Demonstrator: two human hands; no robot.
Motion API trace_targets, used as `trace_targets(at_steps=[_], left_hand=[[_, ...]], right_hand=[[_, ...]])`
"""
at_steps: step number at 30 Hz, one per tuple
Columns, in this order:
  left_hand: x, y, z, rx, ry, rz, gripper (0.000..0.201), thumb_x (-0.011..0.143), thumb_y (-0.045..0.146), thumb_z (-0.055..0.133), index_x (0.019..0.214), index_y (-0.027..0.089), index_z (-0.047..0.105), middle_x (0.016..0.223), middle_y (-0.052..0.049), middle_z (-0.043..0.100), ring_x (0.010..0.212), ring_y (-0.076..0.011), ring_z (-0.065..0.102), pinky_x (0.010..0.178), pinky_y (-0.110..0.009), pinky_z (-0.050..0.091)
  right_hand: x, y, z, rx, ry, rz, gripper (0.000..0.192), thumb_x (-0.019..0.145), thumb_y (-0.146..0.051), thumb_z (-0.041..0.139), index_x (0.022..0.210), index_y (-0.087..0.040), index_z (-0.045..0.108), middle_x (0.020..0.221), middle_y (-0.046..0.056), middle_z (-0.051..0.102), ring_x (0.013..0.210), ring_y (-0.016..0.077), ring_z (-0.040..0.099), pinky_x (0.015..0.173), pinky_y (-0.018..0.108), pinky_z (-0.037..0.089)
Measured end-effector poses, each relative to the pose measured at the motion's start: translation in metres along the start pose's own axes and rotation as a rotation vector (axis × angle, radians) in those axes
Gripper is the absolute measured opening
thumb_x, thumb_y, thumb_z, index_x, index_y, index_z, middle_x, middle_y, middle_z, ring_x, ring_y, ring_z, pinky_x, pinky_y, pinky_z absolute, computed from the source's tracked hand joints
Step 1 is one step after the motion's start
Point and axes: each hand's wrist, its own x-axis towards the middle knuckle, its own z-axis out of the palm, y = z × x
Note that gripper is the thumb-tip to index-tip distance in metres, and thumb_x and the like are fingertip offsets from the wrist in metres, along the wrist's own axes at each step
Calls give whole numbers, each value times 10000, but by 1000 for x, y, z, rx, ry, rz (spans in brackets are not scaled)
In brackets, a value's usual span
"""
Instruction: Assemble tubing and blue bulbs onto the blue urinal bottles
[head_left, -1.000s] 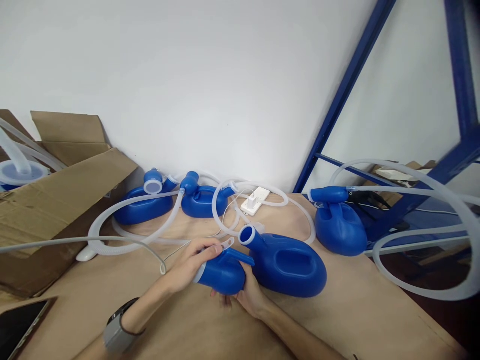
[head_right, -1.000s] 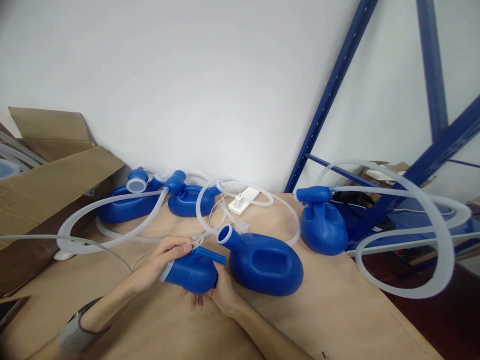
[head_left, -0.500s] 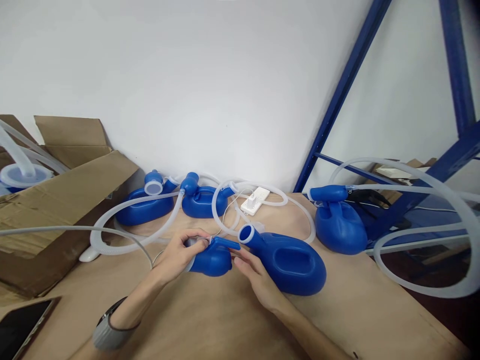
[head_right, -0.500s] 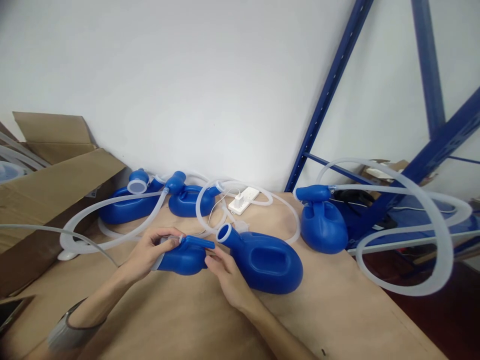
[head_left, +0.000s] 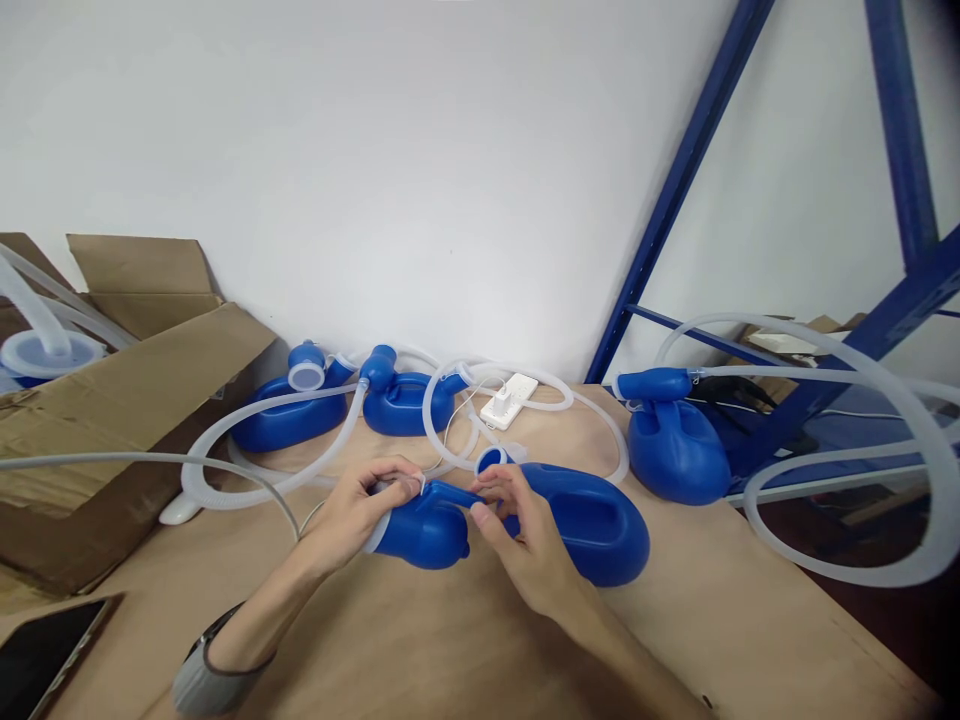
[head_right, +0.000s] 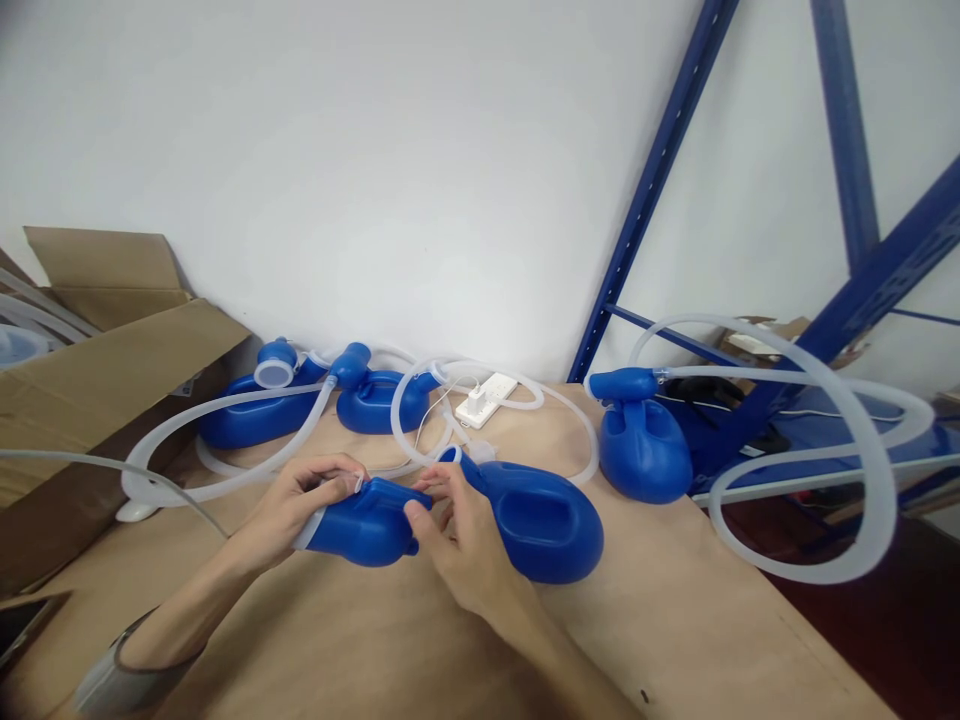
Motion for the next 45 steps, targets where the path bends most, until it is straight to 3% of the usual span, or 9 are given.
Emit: trace_targets(at_steps=[4, 8, 13, 17, 19, 24, 27, 34, 45], left_hand=[[-3, 3, 6, 91, 26, 57, 257, 816, 490, 727, 851, 240, 773, 915, -48, 770, 886, -265, 681, 826, -345, 491], [-3, 7, 12, 138, -19, 96, 243, 832, 467, 689, 845, 243, 781, 926, -51, 787, 921, -275, 691, 873, -359, 487], [-2, 6, 15, 114, 25, 65, 230, 793, 432, 655, 726, 241, 763, 850, -51, 779, 883, -278, 680, 834, -356, 479], [-2, 4, 15, 65, 5, 105, 246, 810, 417, 645, 667, 235, 726, 820, -48, 763, 863, -267, 678, 852, -358, 483], [-3, 4, 15, 89, 0, 129, 235, 813, 422, 670, 688, 232, 729, 829, -51, 768, 867, -269, 684, 846, -360, 491], [-4, 3, 16, 146, 43, 143, 238, 832, 437, 687, 765, 219, 754, 849, -57, 788, 845, -259, 698, 823, -356, 505], [-4, 4, 17, 164, 43, 147, 266, 850, 451, 683, 745, 214, 744, 793, -47, 775, 786, -239, 690, 771, -337, 506], [-4, 4, 16, 131, -3, 178, 225, 854, 428, 715, 873, 226, 812, 996, -55, 822, 984, -269, 734, 911, -364, 537], [1, -2, 26, 24, 68, 104, 281, 804, 469, 740, 804, 188, 743, 855, -74, 810, 799, -240, 750, 727, -325, 561]], right_hand=[[7, -13, 1, -106, -156, -55, 472, 950, -512, 663, 1341, -258, 588, 1351, 115, 670, 1237, 336, 605, 964, 458, 494], [14, -12, 10, -52, -207, -21, 555, 953, -623, 602, 1362, -248, 577, 1331, 110, 678, 1138, 315, 639, 973, 452, 473], [19, -10, 15, -33, -163, 12, 374, 1055, -504, 449, 1262, -245, 620, 1121, 47, 723, 983, 226, 648, 871, 348, 458], [19, -9, 13, -47, -166, 17, 329, 1034, -439, 507, 1283, -239, 587, 832, -21, 655, 708, 160, 567, 683, 288, 419], [18, -8, 13, -56, -167, -11, 326, 1035, -427, 504, 1289, -239, 585, 857, -11, 671, 709, 163, 574, 698, 295, 436], [17, -6, 17, -147, -118, -107, 320, 1045, -393, 471, 1281, -223, 607, 1228, 87, 711, 1059, 253, 668, 913, 378, 488], [16, -5, 20, -176, -120, -120, 337, 1048, -374, 453, 1315, -215, 583, 1318, 109, 691, 1143, 276, 664, 962, 416, 498], [14, -2, 25, -337, -69, -277, 316, 1030, -269, 421, 1302, -190, 560, 1233, 123, 721, 1109, 266, 694, 928, 417, 543], [14, 10, 30, -459, 38, -378, 296, 1014, -231, 417, 1227, -189, 618, 1125, 113, 757, 988, 262, 726, 835, 399, 568]])
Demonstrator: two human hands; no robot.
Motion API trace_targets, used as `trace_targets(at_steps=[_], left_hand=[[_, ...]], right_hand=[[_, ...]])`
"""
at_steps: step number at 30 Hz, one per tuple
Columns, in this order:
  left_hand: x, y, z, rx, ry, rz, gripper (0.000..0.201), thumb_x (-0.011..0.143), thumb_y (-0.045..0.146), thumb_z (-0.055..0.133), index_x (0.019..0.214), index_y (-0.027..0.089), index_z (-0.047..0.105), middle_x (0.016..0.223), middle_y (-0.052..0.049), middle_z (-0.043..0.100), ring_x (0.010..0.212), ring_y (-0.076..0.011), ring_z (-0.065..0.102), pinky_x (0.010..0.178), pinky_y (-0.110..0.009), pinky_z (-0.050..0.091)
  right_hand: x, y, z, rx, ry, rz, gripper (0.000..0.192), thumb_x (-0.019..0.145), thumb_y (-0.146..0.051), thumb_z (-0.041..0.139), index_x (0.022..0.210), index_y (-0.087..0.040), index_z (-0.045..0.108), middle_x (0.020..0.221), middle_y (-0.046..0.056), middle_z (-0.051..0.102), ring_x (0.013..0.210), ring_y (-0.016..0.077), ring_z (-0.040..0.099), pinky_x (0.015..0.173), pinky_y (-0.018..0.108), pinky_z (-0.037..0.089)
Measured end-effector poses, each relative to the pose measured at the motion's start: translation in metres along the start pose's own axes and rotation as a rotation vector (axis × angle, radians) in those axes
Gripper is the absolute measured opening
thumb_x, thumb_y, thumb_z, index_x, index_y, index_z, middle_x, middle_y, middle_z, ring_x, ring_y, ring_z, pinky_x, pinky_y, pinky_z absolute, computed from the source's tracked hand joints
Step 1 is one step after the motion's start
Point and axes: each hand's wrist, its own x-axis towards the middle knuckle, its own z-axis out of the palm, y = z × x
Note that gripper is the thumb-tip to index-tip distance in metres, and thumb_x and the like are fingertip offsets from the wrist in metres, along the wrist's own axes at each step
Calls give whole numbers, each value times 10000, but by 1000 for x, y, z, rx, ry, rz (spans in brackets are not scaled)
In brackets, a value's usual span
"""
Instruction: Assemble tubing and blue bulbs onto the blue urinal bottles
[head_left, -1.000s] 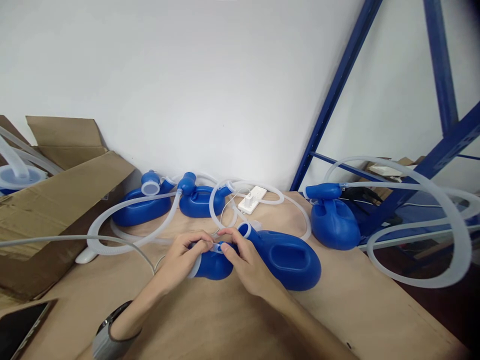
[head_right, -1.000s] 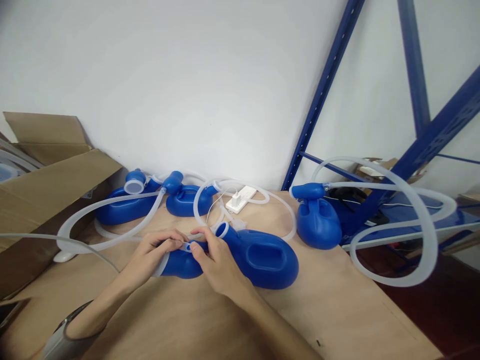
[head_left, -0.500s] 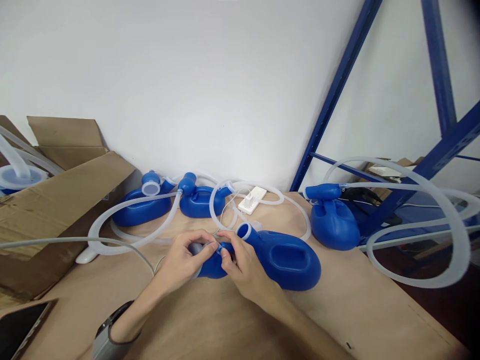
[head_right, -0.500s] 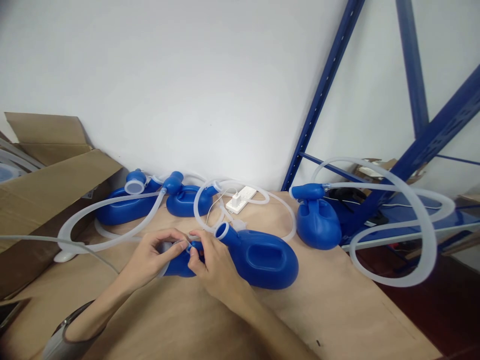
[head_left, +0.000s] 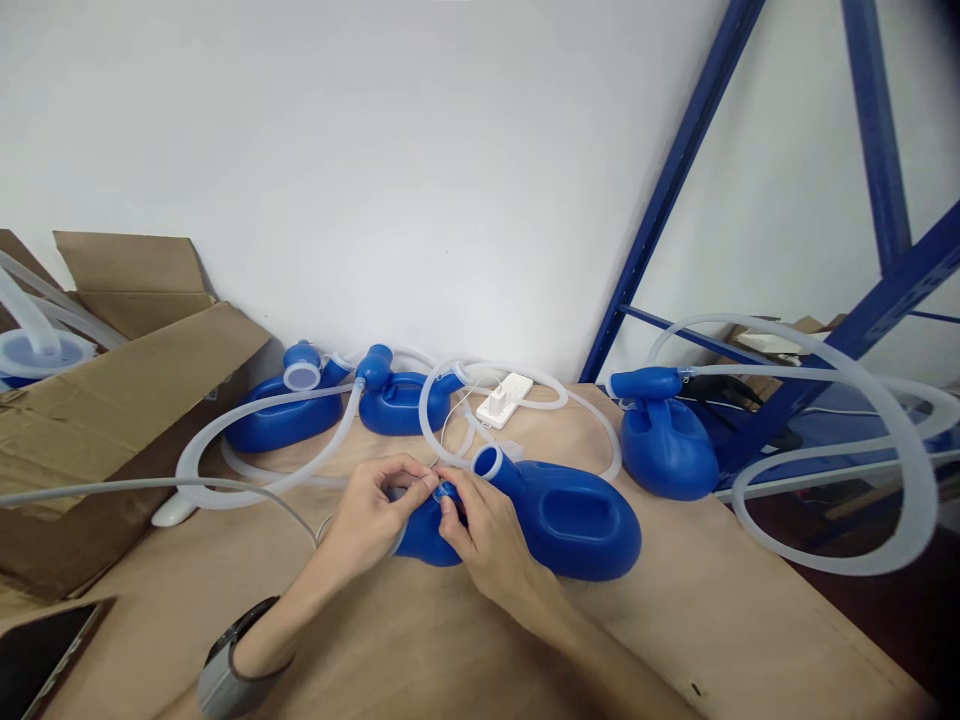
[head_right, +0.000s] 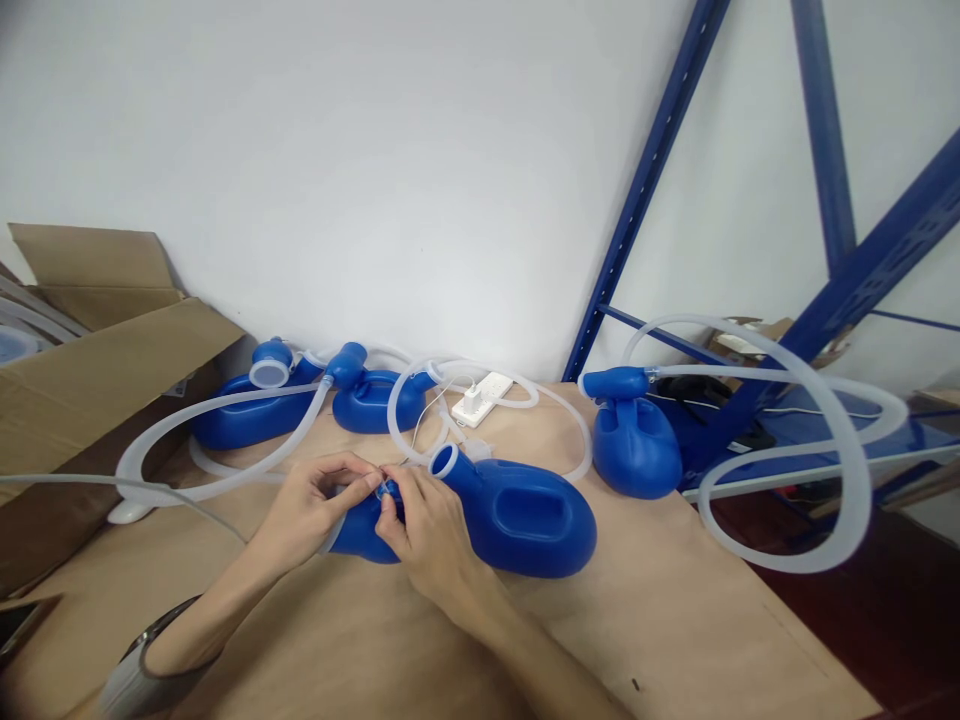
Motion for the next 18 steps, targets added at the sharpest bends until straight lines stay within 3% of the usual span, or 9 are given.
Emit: trace_targets(at_steps=[6, 11, 18], left_hand=[[-5, 5, 3, 109, -34, 31, 299, 856, 482, 664, 792, 192, 696, 817, -68, 765, 762, -233, 713, 688, -335, 528], [-6, 6, 3, 105, -49, 21, 292, 859, 476, 646, 763, 201, 622, 773, -42, 698, 745, -216, 673, 673, -328, 512], [-4, -5, 5, 25, -125, -47, 313, 847, 480, 680, 751, 201, 575, 736, -12, 625, 725, -183, 610, 652, -287, 472]], right_hand=[[-3, -4, 1, 85, 91, 116, 240, 925, -251, 521, 1151, -223, 596, 983, 60, 756, 899, 232, 713, 716, 331, 558], [-4, -10, 5, 197, 135, 302, 363, 850, -319, 590, 1166, -211, 448, 746, -30, 620, 630, 172, 622, 609, 298, 543], [-4, -12, 9, 117, 197, 294, 338, 798, -291, 594, 1103, -239, 456, 677, -61, 549, 615, 165, 583, 578, 274, 502]])
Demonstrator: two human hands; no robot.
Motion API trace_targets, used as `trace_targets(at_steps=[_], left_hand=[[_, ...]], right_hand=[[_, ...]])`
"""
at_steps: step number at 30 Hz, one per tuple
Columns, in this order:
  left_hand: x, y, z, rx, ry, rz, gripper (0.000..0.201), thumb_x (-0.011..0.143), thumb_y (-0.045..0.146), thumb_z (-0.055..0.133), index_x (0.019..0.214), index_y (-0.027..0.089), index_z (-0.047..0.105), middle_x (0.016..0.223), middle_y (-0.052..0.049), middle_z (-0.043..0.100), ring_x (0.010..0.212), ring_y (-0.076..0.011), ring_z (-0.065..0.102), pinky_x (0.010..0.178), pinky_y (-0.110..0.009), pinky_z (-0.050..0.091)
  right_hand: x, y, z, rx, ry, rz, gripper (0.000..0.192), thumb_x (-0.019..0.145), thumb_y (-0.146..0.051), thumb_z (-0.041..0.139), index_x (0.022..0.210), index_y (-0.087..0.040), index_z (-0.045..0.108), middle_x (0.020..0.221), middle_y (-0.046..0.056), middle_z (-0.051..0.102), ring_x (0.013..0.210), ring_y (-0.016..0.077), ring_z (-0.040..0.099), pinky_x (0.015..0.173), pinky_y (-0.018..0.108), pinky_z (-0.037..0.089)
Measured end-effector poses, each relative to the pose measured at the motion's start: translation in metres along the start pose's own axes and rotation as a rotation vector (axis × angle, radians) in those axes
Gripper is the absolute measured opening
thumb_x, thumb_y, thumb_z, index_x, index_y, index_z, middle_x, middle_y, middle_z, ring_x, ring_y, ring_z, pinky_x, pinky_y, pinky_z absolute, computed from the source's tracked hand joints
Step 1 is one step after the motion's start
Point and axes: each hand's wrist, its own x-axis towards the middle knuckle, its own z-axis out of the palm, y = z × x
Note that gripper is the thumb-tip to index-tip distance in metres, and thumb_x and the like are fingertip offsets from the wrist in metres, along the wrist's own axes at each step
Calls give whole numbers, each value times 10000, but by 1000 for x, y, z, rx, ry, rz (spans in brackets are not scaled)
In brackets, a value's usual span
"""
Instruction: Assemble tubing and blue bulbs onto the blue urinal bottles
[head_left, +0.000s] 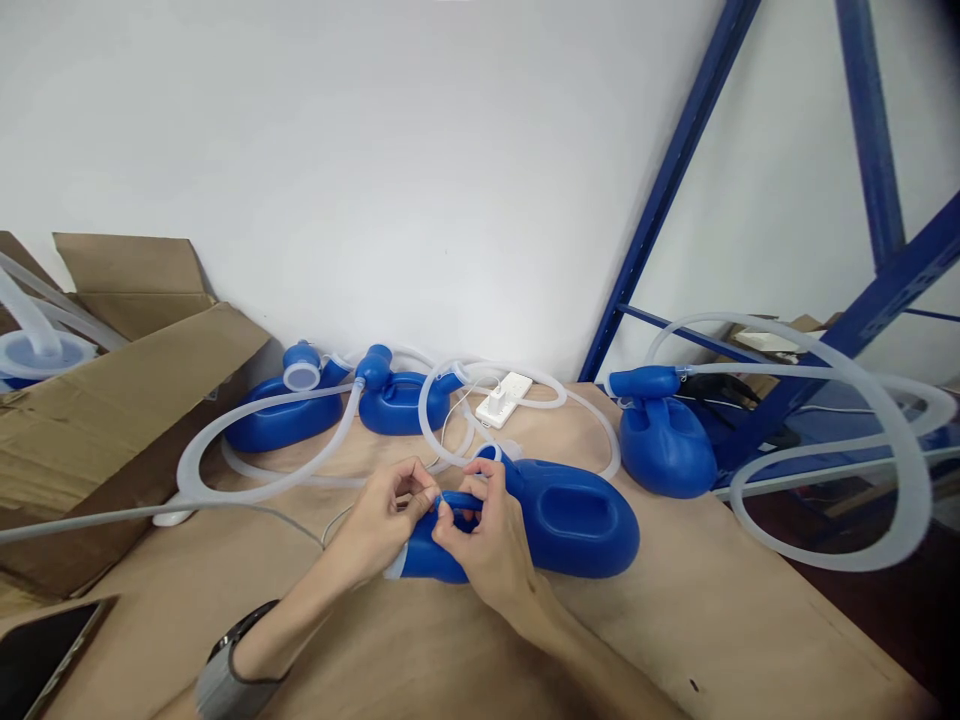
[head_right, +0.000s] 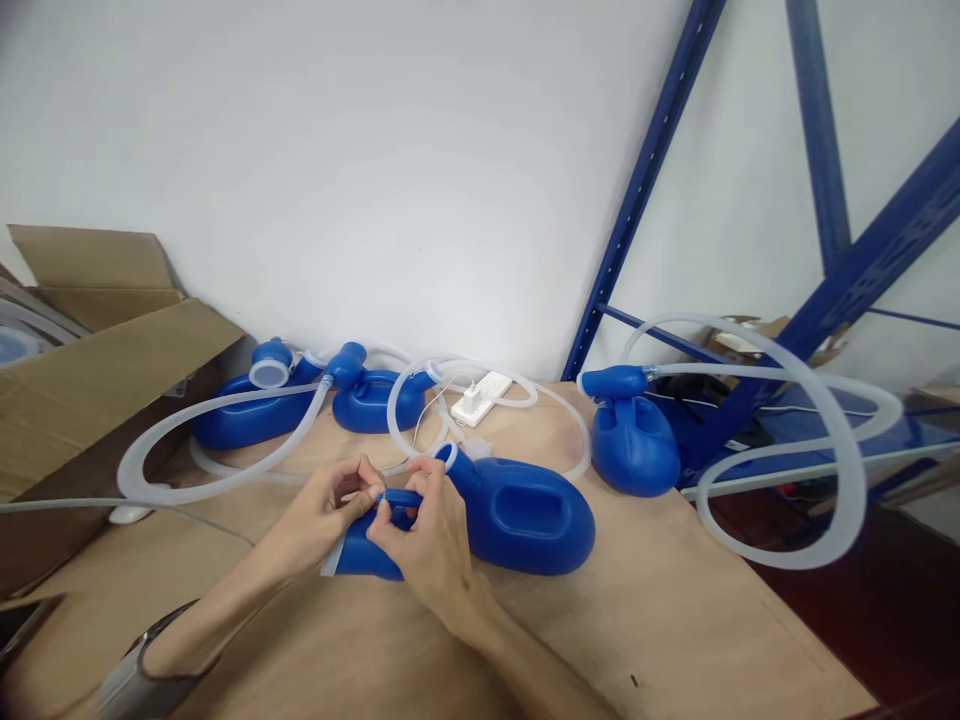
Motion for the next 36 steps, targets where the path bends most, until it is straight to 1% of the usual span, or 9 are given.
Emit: trace_targets(at_steps=[5, 9, 14, 16, 19, 22, 25, 29, 36], left_hand=[[1, -2, 3, -56, 18, 47, 330, 894, 519, 645, 801, 208, 590, 811, -20, 643, 777, -192, 616, 725, -307, 493], [-5, 10, 0, -50, -154, 4, 365, 920, 547, 609, 775, 213, 608, 970, -46, 716, 926, -241, 656, 863, -358, 517], [-16, 13, -1, 177, -117, 22, 444, 848, 502, 719, 1236, 299, 643, 1262, -38, 713, 1121, -295, 645, 1002, -439, 488], [-17, 8, 0, 240, -72, 99, 490, 794, 406, 778, 1253, 300, 642, 1339, -46, 690, 1220, -311, 619, 1077, -463, 448], [-13, 1, -3, 257, 24, 142, 348, 794, 405, 773, 1103, 269, 689, 1190, -53, 742, 1111, -298, 663, 1016, -453, 483], [-10, -3, -15, 254, 78, 65, 299, 780, 494, 773, 932, 246, 702, 964, -32, 747, 917, -272, 672, 860, -401, 514], [-7, -10, -30, 238, 89, -54, 339, 755, 539, 778, 876, 231, 705, 918, -30, 733, 862, -265, 663, 764, -352, 511], [-2, -30, -43, 190, 118, -180, 415, 732, 569, 788, 966, 231, 733, 1037, -57, 748, 974, -304, 679, 789, -358, 539], [12, -67, -39, 99, 86, -270, 535, 720, 600, 766, 1058, 187, 744, 978, -87, 784, 956, -305, 737, 780, -361, 582]], right_hand=[[6, -2, -13, -27, -109, -8, 273, 854, -317, 586, 1102, -232, 510, 744, -19, 653, 716, 203, 661, 676, 312, 522], [16, -1, -27, 46, -214, -9, 166, 993, -362, 496, 1092, -242, 555, 897, 6, 758, 864, 207, 724, 832, 331, 525], [23, -2, -34, 19, -247, 72, 255, 1060, -449, 456, 1045, -241, 603, 883, -1, 753, 844, 200, 717, 836, 334, 520], [22, -4, -36, 40, -293, 64, 285, 1073, -465, 443, 1082, -246, 626, 1006, 17, 758, 944, 204, 714, 890, 342, 526], [22, -5, -44, 44, -317, -8, 297, 1067, -459, 476, 1243, -270, 625, 1214, 44, 713, 1125, 217, 668, 984, 363, 523], [32, 3, -63, -70, -255, -101, 310, 1051, -429, 513, 1299, -283, 627, 1283, 67, 668, 1221, 243, 613, 1073, 414, 487], [51, 28, -91, -259, -219, -89, 332, 1038, -445, 498, 1266, -267, 661, 1293, 91, 659, 1286, 286, 567, 1146, 495, 420], [81, 72, -122, -444, -461, 164, 491, 1016, -508, 460, 1345, -204, 661, 1413, 157, 630, 1391, 371, 503, 1196, 600, 330], [122, 100, -129, -327, -749, 233, 565, 837, -697, 674, 1189, -271, 793, 1137, 64, 801, 1053, 322, 754, 1014, 460, 563]])
